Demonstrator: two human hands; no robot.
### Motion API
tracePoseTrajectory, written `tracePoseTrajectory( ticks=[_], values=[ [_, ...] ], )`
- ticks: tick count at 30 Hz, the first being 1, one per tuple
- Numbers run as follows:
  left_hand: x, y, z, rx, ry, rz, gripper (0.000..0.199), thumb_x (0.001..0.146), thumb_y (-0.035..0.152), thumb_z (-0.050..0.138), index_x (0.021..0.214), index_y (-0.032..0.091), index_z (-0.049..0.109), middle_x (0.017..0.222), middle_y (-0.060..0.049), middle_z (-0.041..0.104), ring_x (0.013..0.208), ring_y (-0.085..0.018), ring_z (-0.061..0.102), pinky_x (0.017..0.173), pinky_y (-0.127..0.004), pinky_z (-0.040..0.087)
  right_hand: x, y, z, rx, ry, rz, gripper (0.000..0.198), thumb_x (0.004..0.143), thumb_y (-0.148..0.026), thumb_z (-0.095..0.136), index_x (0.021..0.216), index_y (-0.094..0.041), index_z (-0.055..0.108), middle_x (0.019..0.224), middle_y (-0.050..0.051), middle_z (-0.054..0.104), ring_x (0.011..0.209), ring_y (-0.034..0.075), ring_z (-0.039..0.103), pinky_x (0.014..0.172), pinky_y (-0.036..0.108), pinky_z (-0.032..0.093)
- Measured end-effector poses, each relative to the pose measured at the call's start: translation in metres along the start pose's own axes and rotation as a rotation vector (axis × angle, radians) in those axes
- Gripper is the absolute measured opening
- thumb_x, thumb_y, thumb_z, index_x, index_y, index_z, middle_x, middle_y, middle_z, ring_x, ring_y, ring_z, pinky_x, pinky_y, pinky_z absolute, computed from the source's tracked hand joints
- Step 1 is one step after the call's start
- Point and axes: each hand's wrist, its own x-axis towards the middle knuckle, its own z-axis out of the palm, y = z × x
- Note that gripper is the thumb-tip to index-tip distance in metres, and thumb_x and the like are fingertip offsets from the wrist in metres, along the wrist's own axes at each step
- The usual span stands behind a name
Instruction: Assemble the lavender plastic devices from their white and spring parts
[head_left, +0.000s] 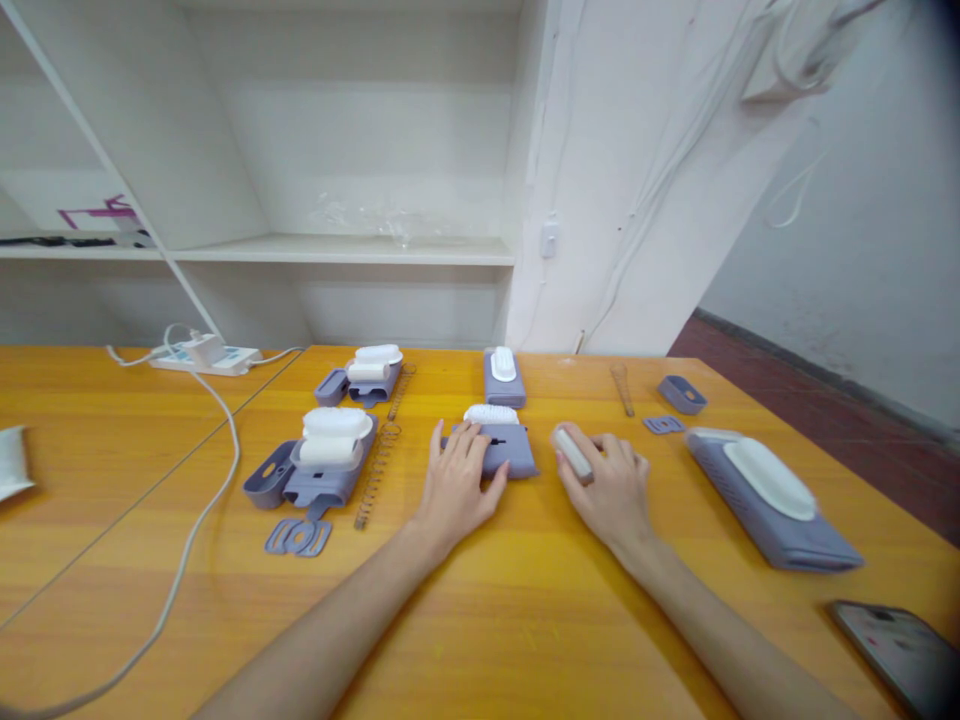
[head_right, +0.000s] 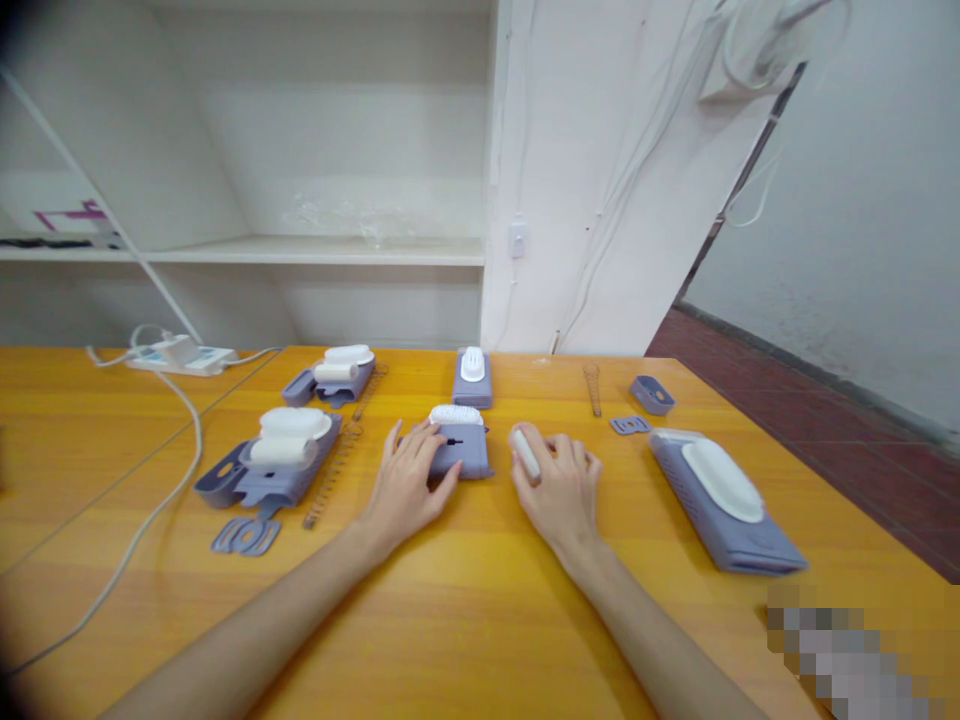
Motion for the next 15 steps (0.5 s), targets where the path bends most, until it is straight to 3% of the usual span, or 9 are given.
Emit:
tracePoseTrajectory(
  ticks=[7, 11, 15],
  values=[
    [0.0008, -0.0012, 0.0002, -0.019, -0.017, -0.010, 0.020, 0.081, 0.025, 0.051, 0.100, 0.019, 0.056, 0.118, -0.012, 0.058, 0.117, -0.028, 0.048, 0.107, -0.055, 0.023, 0.0012, 0.0021, 0.0006, -0.022, -0.012, -0.004, 0.023, 0.083, -0.042, 0.053, 0.091, -0.023, 0.064, 0.084, 0.007, 0.055, 0.081, 0.023, 0.047, 0.071, 0.036, 0.030],
    [0.0006, -0.0006, 0.0002, -0.011, -0.027, -0.016, 0.020, 0.082, 0.026, 0.050, 0.100, 0.019, 0.055, 0.119, -0.011, 0.057, 0.118, -0.028, 0.048, 0.107, -0.055, 0.025, 0.0025, 0.0067, 0.0007, 0.056, -0.100, 0.041, 0.018, 0.084, -0.036, 0.051, 0.088, -0.020, 0.058, 0.089, 0.008, 0.053, 0.084, 0.024, 0.048, 0.068, 0.034, 0.033],
    [0.0005, -0.0006, 0.0001, 0.001, -0.038, -0.020, 0.020, 0.083, 0.027, 0.050, 0.101, 0.019, 0.055, 0.119, -0.012, 0.057, 0.119, -0.028, 0.047, 0.106, -0.055, 0.025, 0.0027, 0.0070, 0.0013, 0.063, -0.070, 0.084, 0.015, 0.081, -0.031, 0.052, 0.088, -0.018, 0.051, 0.090, 0.008, 0.054, 0.085, 0.025, 0.049, 0.070, 0.036, 0.035]
  ],
)
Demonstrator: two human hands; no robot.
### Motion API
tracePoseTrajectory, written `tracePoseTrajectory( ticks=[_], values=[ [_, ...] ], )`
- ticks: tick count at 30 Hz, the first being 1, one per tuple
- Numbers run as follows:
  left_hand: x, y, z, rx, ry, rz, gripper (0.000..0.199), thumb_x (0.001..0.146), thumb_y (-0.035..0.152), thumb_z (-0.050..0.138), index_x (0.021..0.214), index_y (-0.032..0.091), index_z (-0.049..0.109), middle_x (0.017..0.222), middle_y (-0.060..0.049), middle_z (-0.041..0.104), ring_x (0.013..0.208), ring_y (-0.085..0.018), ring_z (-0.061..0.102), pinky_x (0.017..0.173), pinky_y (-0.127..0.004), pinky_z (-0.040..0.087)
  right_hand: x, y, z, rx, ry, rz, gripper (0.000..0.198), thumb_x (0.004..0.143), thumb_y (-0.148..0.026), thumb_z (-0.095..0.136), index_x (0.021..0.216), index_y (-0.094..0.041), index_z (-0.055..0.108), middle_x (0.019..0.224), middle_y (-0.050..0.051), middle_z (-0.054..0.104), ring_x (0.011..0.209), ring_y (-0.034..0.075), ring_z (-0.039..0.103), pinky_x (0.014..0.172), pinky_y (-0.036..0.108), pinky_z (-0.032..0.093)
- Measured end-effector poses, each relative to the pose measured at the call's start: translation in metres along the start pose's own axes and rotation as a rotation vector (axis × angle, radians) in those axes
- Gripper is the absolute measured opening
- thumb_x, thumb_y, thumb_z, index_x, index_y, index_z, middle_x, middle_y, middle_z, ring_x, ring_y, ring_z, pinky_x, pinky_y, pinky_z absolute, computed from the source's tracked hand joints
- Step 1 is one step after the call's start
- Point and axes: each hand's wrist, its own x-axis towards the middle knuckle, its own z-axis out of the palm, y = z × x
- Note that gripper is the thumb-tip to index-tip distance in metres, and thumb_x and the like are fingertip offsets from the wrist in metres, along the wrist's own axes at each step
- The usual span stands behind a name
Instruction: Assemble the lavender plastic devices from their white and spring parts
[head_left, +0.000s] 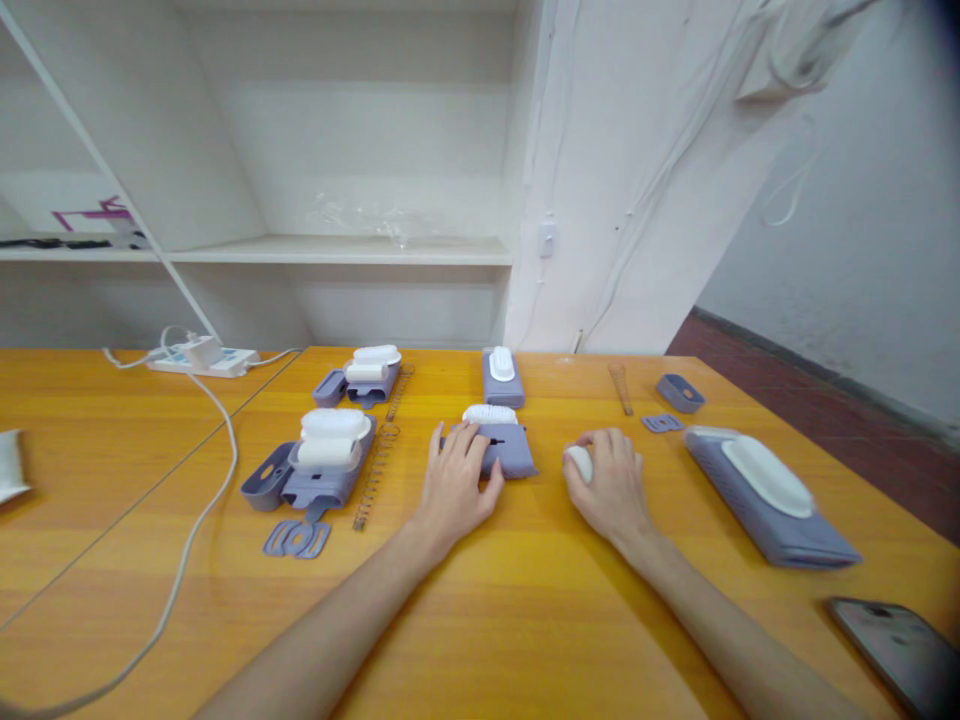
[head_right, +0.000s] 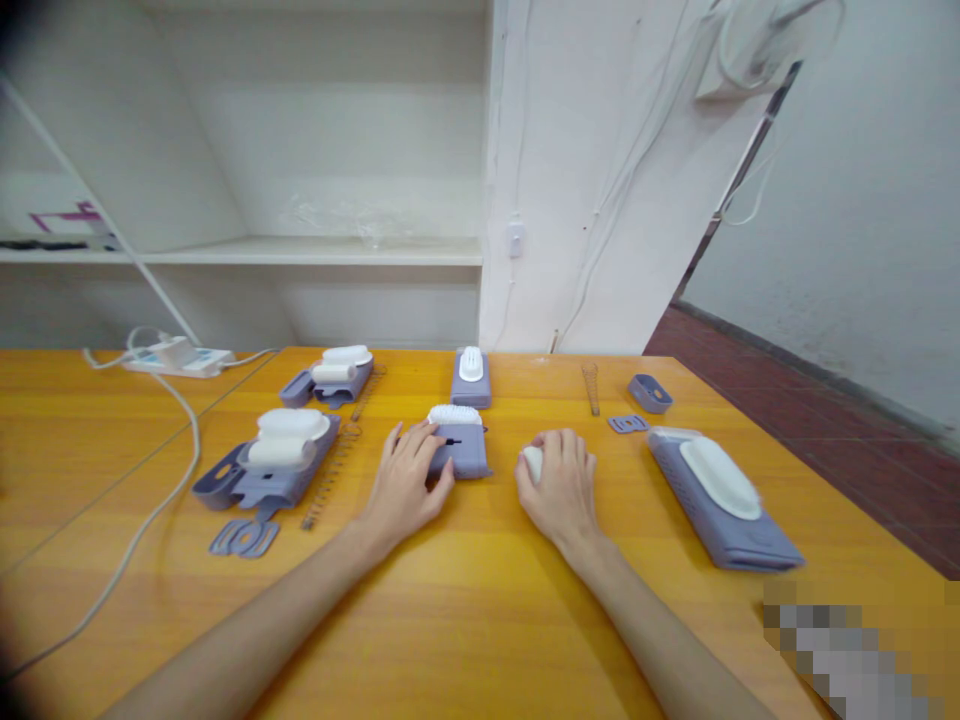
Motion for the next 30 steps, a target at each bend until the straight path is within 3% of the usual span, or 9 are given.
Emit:
tracePoseTrajectory(
  ticks=[5, 12, 15, 20, 25, 30],
  values=[
    [0.000, 0.000, 0.000, -0.008, 0.009, 0.008, 0.024, 0.083, 0.034, 0.053, 0.101, 0.019, 0.055, 0.120, -0.012, 0.056, 0.118, -0.028, 0.048, 0.106, -0.055, 0.025, 0.000, 0.003, 0.003, 0.081, 0.077, -0.023, 0.010, 0.084, -0.026, 0.050, 0.091, -0.018, 0.050, 0.089, 0.008, 0.058, 0.087, 0.025, 0.052, 0.075, 0.038, 0.037],
    [0.000, -0.004, 0.005, -0.012, 0.014, 0.021, 0.047, 0.071, 0.056, 0.063, 0.097, 0.017, 0.053, 0.123, -0.016, 0.053, 0.121, -0.031, 0.045, 0.106, -0.057, 0.024, 0.003, 0.007, 0.004, 0.308, 0.354, -0.108, 0.028, 0.087, -0.025, 0.049, 0.115, -0.020, 0.052, 0.109, 0.012, 0.058, 0.104, 0.026, 0.054, 0.089, 0.044, 0.042],
    [-0.001, -0.005, 0.008, -0.009, 0.031, 0.021, 0.051, 0.068, 0.059, 0.065, 0.093, 0.017, 0.052, 0.126, -0.018, 0.051, 0.123, -0.033, 0.043, 0.106, -0.057, 0.023, 0.001, 0.001, -0.004, 0.373, 0.406, -0.194, 0.035, 0.085, -0.019, 0.055, 0.119, -0.023, 0.051, 0.113, 0.011, 0.060, 0.106, 0.025, 0.056, 0.090, 0.044, 0.045],
    [-0.001, -0.006, 0.010, 0.002, 0.018, 0.000, 0.057, 0.067, 0.058, 0.066, 0.101, 0.015, 0.049, 0.121, -0.018, 0.054, 0.118, -0.033, 0.046, 0.104, -0.056, 0.026, -0.009, -0.017, -0.009, 0.503, 0.347, -0.234, 0.034, 0.083, -0.013, 0.056, 0.114, -0.026, 0.056, 0.111, 0.008, 0.062, 0.103, 0.023, 0.059, 0.089, 0.043, 0.049],
    [0.001, -0.006, 0.008, -0.037, 0.018, 0.023, 0.055, 0.066, 0.055, 0.068, 0.100, 0.017, 0.049, 0.111, -0.015, 0.056, 0.109, -0.032, 0.050, 0.095, -0.052, 0.036, -0.013, -0.030, -0.003, 0.661, 0.200, -0.106, 0.022, 0.086, -0.021, 0.054, 0.106, -0.025, 0.061, 0.111, 0.009, 0.061, 0.101, 0.023, 0.059, 0.082, 0.043, 0.055],
    [0.003, -0.003, 0.004, -0.036, -0.009, 0.025, 0.056, 0.067, 0.055, 0.067, 0.103, 0.017, 0.048, 0.108, -0.013, 0.056, 0.106, -0.031, 0.050, 0.093, -0.049, 0.036, -0.010, -0.036, -0.002, 0.790, 0.108, 0.029, 0.023, 0.086, -0.028, 0.054, 0.108, -0.025, 0.061, 0.111, 0.010, 0.060, 0.098, 0.024, 0.060, 0.075, 0.039, 0.059]
  ],
)
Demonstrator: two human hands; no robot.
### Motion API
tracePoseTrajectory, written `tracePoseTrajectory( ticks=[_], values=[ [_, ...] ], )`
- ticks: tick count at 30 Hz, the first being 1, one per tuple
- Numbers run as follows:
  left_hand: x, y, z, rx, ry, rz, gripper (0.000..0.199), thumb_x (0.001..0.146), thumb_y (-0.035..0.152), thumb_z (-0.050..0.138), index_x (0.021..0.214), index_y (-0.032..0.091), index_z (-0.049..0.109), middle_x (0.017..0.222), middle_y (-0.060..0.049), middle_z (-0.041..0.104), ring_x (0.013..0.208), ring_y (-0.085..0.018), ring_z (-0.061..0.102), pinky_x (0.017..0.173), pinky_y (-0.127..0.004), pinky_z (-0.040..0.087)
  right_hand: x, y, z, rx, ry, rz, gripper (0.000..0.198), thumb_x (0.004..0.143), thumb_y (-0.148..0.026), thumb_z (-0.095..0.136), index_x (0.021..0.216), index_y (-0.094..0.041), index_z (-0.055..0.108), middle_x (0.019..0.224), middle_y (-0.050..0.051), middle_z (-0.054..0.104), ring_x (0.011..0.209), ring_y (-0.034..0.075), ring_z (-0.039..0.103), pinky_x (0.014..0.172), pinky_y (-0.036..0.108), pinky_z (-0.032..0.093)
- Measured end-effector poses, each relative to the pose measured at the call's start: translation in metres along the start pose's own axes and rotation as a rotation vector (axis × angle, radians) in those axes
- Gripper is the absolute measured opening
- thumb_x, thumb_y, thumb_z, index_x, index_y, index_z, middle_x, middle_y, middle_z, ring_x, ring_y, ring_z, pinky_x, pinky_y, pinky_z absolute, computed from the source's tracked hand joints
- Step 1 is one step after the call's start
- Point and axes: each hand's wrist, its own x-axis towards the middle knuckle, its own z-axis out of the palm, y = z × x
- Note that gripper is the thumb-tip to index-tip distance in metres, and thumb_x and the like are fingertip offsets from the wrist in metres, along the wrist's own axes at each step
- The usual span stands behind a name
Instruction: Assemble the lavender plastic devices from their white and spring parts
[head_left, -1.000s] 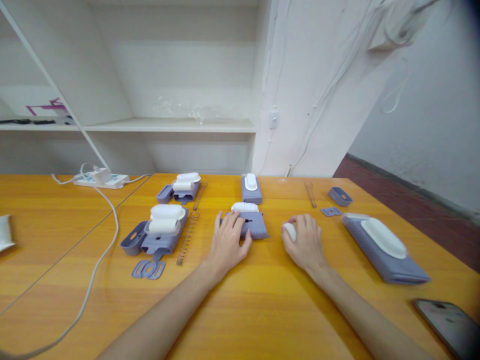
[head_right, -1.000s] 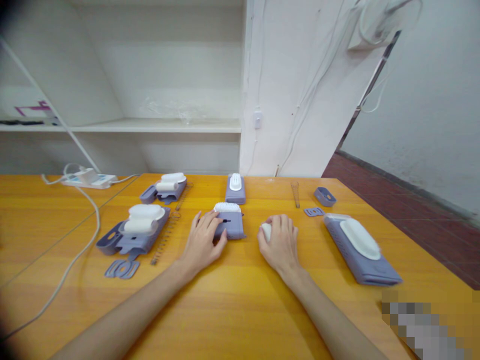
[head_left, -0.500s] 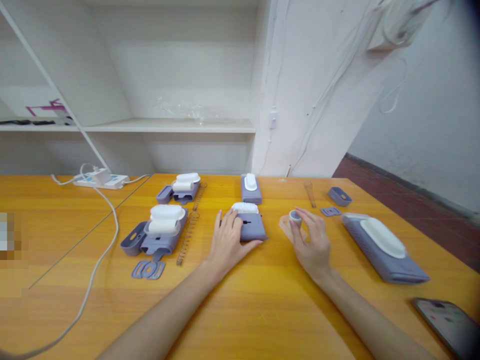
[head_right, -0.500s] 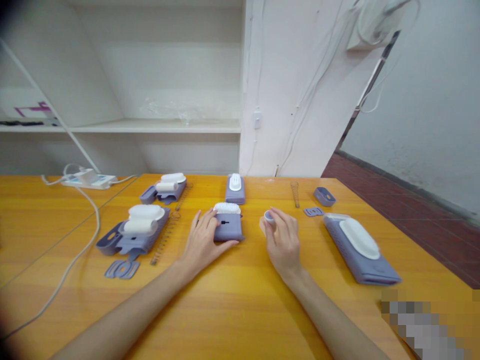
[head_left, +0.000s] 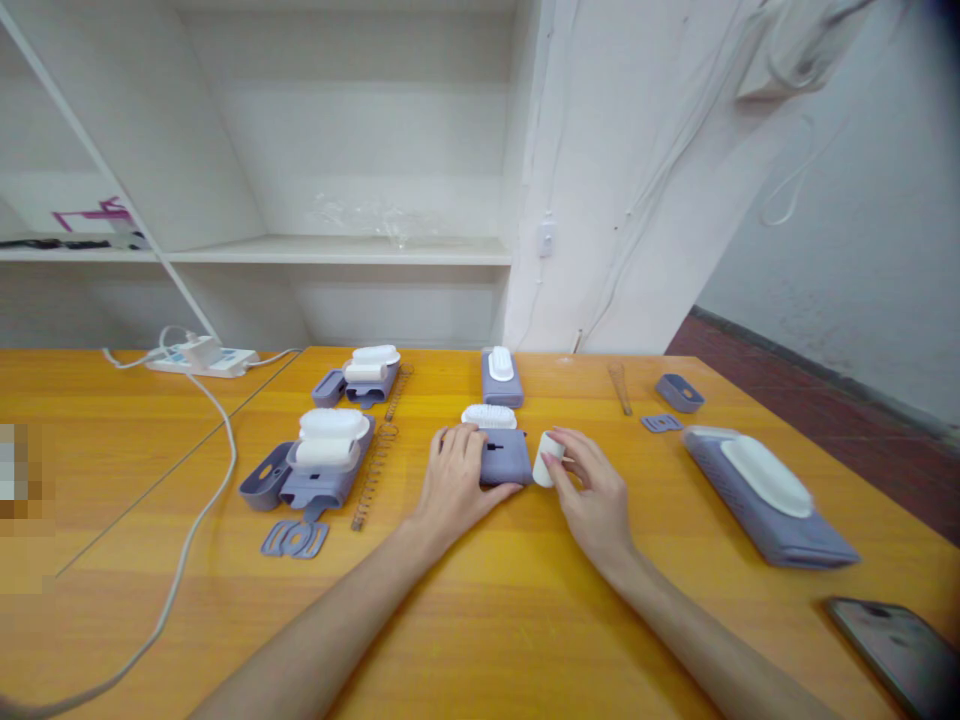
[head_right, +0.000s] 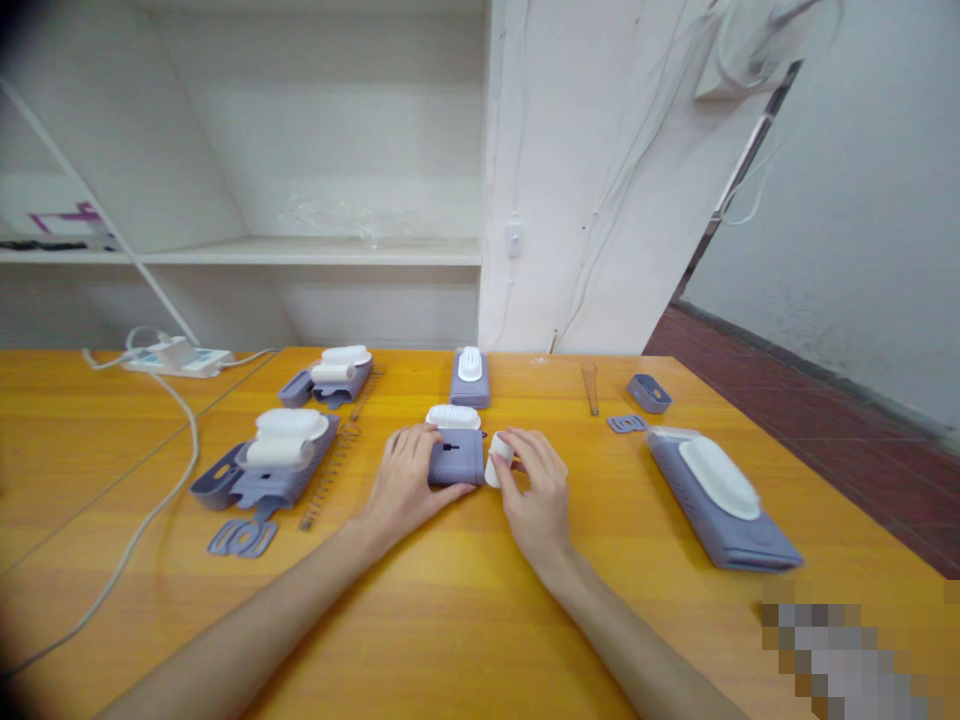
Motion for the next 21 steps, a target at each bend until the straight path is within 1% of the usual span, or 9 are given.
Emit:
tracePoseTrajectory(
  ticks=[3, 6, 8, 11, 14, 17, 19, 21],
  values=[
    [0.000, 0.001, -0.001, 0.003, -0.018, -0.011, 0.057, 0.068, 0.055, 0.067, 0.105, 0.017, 0.048, 0.108, -0.013, 0.056, 0.106, -0.030, 0.050, 0.093, -0.049, 0.036, -0.001, 0.003, 0.005, 0.078, -0.051, 0.062, 0.033, 0.084, -0.028, 0.056, 0.117, -0.023, 0.057, 0.116, 0.011, 0.059, 0.103, 0.024, 0.059, 0.078, 0.039, 0.058],
    [0.000, 0.001, -0.001, -0.005, -0.018, -0.009, 0.058, 0.068, 0.056, 0.066, 0.107, 0.017, 0.048, 0.109, -0.013, 0.055, 0.106, -0.030, 0.050, 0.094, -0.049, 0.036, -0.003, 0.013, 0.012, 0.171, -0.105, 0.178, 0.042, 0.085, -0.029, 0.055, 0.126, -0.022, 0.049, 0.124, 0.012, 0.055, 0.112, 0.025, 0.056, 0.085, 0.039, 0.056],
    [-0.001, 0.000, 0.000, -0.009, -0.015, -0.005, 0.059, 0.068, 0.056, 0.066, 0.108, 0.018, 0.047, 0.110, -0.013, 0.055, 0.107, -0.031, 0.049, 0.094, -0.049, 0.035, -0.003, 0.020, 0.015, 0.225, -0.131, 0.253, 0.044, 0.085, -0.030, 0.055, 0.127, -0.020, 0.048, 0.127, 0.013, 0.054, 0.113, 0.025, 0.056, 0.089, 0.041, 0.054],
    [0.000, 0.000, 0.000, -0.013, -0.022, -0.004, 0.060, 0.068, 0.057, 0.066, 0.109, 0.018, 0.047, 0.111, -0.013, 0.055, 0.109, -0.031, 0.048, 0.095, -0.050, 0.034, -0.001, 0.025, 0.017, 0.316, -0.143, 0.331, 0.042, 0.083, -0.032, 0.057, 0.122, -0.019, 0.050, 0.125, 0.014, 0.056, 0.109, 0.026, 0.059, 0.086, 0.041, 0.054],
    [0.000, 0.000, -0.001, -0.025, -0.020, -0.008, 0.060, 0.067, 0.055, 0.067, 0.110, 0.018, 0.047, 0.111, -0.013, 0.054, 0.109, -0.031, 0.048, 0.094, -0.049, 0.035, 0.002, 0.024, 0.016, 0.348, -0.091, 0.371, 0.038, 0.079, -0.034, 0.062, 0.113, -0.019, 0.054, 0.116, 0.014, 0.061, 0.103, 0.026, 0.063, 0.081, 0.040, 0.056],
    [0.001, 0.000, -0.001, -0.043, -0.013, -0.013, 0.060, 0.066, 0.055, 0.068, 0.109, 0.018, 0.047, 0.109, -0.012, 0.055, 0.105, -0.031, 0.050, 0.091, -0.048, 0.038, 0.004, 0.022, 0.016, 0.345, -0.038, 0.401, 0.038, 0.076, -0.036, 0.065, 0.108, -0.019, 0.053, 0.108, 0.013, 0.064, 0.095, 0.025, 0.065, 0.080, 0.040, 0.056],
    [0.001, 0.001, -0.002, -0.052, -0.010, -0.008, 0.059, 0.066, 0.055, 0.068, 0.108, 0.019, 0.048, 0.108, -0.012, 0.055, 0.104, -0.031, 0.051, 0.091, -0.048, 0.038, 0.004, 0.022, 0.016, 0.340, -0.047, 0.402, 0.039, 0.076, -0.038, 0.065, 0.107, -0.019, 0.052, 0.108, 0.013, 0.063, 0.095, 0.024, 0.065, 0.078, 0.039, 0.056],
    [0.000, 0.002, -0.003, -0.050, -0.009, 0.002, 0.057, 0.067, 0.055, 0.067, 0.107, 0.019, 0.048, 0.111, -0.012, 0.055, 0.108, -0.031, 0.050, 0.094, -0.049, 0.037, 0.004, 0.021, 0.017, 0.334, -0.079, 0.397, 0.039, 0.076, -0.039, 0.064, 0.107, -0.019, 0.053, 0.108, 0.013, 0.063, 0.097, 0.025, 0.064, 0.076, 0.036, 0.057]
  ],
)
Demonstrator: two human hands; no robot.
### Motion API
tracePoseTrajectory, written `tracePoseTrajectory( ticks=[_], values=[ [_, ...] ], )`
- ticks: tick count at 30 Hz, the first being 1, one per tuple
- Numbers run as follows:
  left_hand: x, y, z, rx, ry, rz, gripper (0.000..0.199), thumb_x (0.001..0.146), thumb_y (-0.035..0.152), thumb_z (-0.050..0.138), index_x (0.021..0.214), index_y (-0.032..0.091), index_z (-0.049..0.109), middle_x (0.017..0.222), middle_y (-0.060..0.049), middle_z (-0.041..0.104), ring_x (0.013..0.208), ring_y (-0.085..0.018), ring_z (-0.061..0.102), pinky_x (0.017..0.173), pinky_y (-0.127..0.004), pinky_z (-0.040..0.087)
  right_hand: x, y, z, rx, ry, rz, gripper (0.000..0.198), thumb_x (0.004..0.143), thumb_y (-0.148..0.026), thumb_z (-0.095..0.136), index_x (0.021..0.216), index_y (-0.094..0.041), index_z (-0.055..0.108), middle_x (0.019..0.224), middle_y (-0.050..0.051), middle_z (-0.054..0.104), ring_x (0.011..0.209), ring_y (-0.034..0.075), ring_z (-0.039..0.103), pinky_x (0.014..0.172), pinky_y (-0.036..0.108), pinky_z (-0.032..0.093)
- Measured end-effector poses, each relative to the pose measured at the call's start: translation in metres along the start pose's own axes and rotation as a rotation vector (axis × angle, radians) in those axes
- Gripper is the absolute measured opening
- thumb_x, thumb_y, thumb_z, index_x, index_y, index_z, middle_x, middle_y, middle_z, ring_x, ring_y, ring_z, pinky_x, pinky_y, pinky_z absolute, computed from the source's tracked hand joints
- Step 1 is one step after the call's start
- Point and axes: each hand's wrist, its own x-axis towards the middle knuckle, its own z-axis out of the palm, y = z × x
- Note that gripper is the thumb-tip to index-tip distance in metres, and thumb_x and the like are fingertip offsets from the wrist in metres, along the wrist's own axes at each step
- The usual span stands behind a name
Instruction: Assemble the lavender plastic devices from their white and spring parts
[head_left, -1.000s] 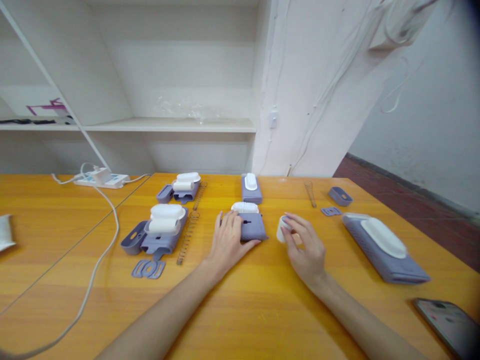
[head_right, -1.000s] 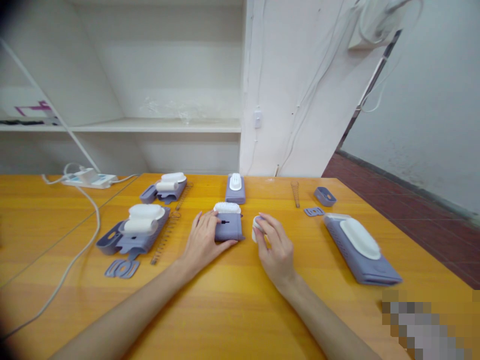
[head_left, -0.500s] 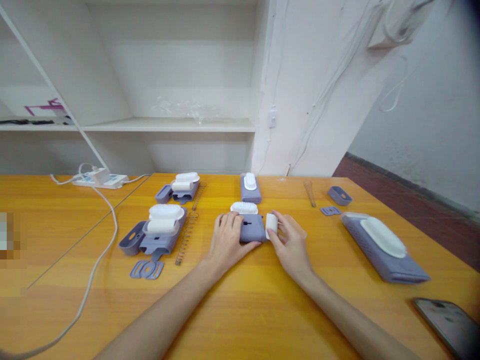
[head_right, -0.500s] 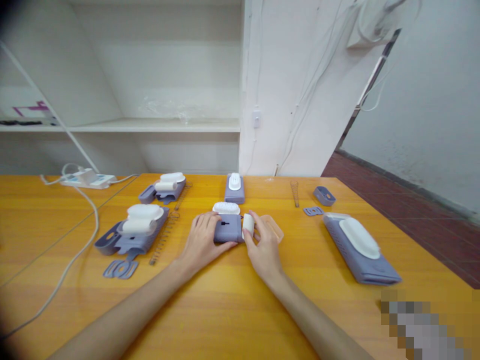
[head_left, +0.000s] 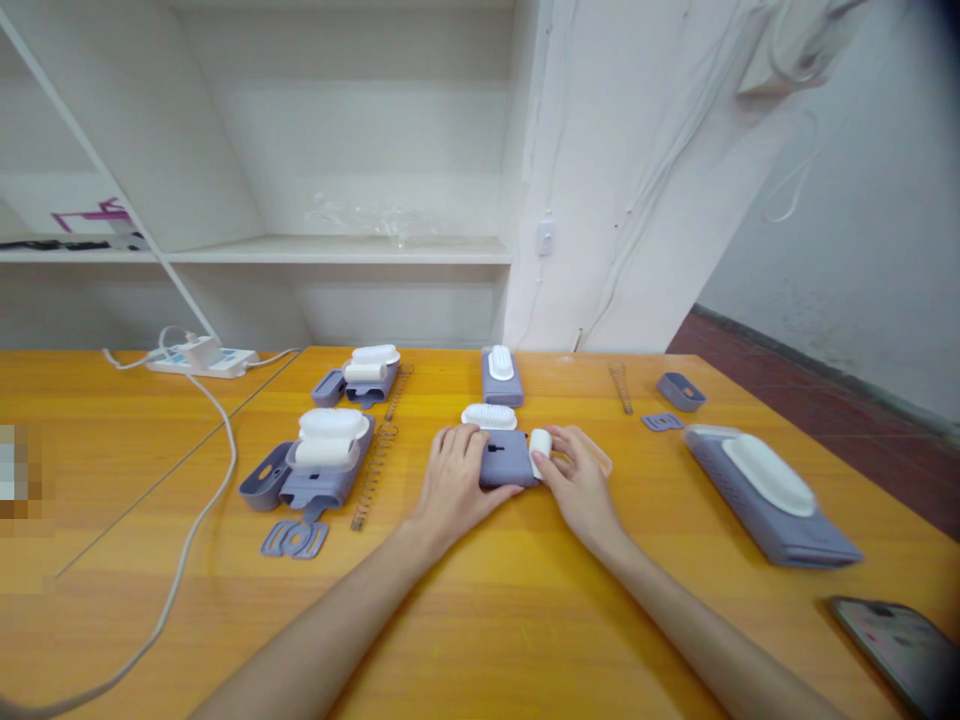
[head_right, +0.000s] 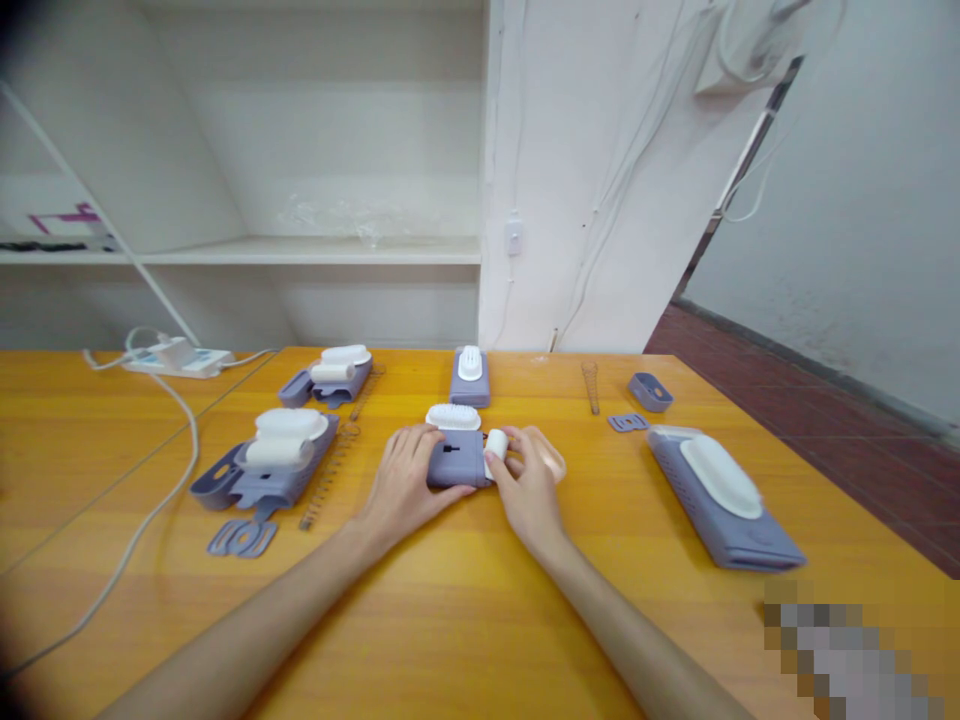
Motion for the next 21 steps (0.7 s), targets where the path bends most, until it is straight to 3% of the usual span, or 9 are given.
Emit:
tracePoseTrajectory(
  ticks=[4, 8, 21],
  values=[
    [-0.002, 0.001, 0.001, 0.050, -0.013, -0.007, 0.059, 0.070, 0.056, 0.064, 0.112, 0.019, 0.047, 0.127, -0.015, 0.048, 0.123, -0.032, 0.041, 0.105, -0.051, 0.026, 0.000, -0.004, 0.000, -0.045, -0.050, 0.047, 0.039, 0.079, -0.040, 0.060, 0.110, -0.017, 0.054, 0.104, 0.011, 0.065, 0.093, 0.023, 0.066, 0.073, 0.033, 0.056],
    [-0.004, 0.000, 0.003, 0.087, -0.038, -0.019, 0.063, 0.070, 0.058, 0.062, 0.115, 0.017, 0.046, 0.130, -0.017, 0.047, 0.126, -0.032, 0.038, 0.108, -0.052, 0.021, 0.000, -0.008, -0.002, -0.165, -0.074, 0.088, 0.043, 0.081, -0.039, 0.057, 0.118, -0.016, 0.052, 0.099, 0.010, 0.067, 0.082, 0.021, 0.067, 0.071, 0.033, 0.055],
    [-0.001, 0.003, -0.003, 0.076, -0.014, -0.009, 0.067, 0.065, 0.059, 0.067, 0.113, 0.017, 0.047, 0.120, -0.015, 0.050, 0.112, -0.032, 0.045, 0.097, -0.049, 0.033, 0.004, -0.011, -0.005, -0.255, -0.181, 0.016, 0.044, 0.085, -0.036, 0.050, 0.122, -0.013, 0.051, 0.099, 0.010, 0.064, 0.079, 0.019, 0.062, 0.071, 0.034, 0.052]
  ],
)
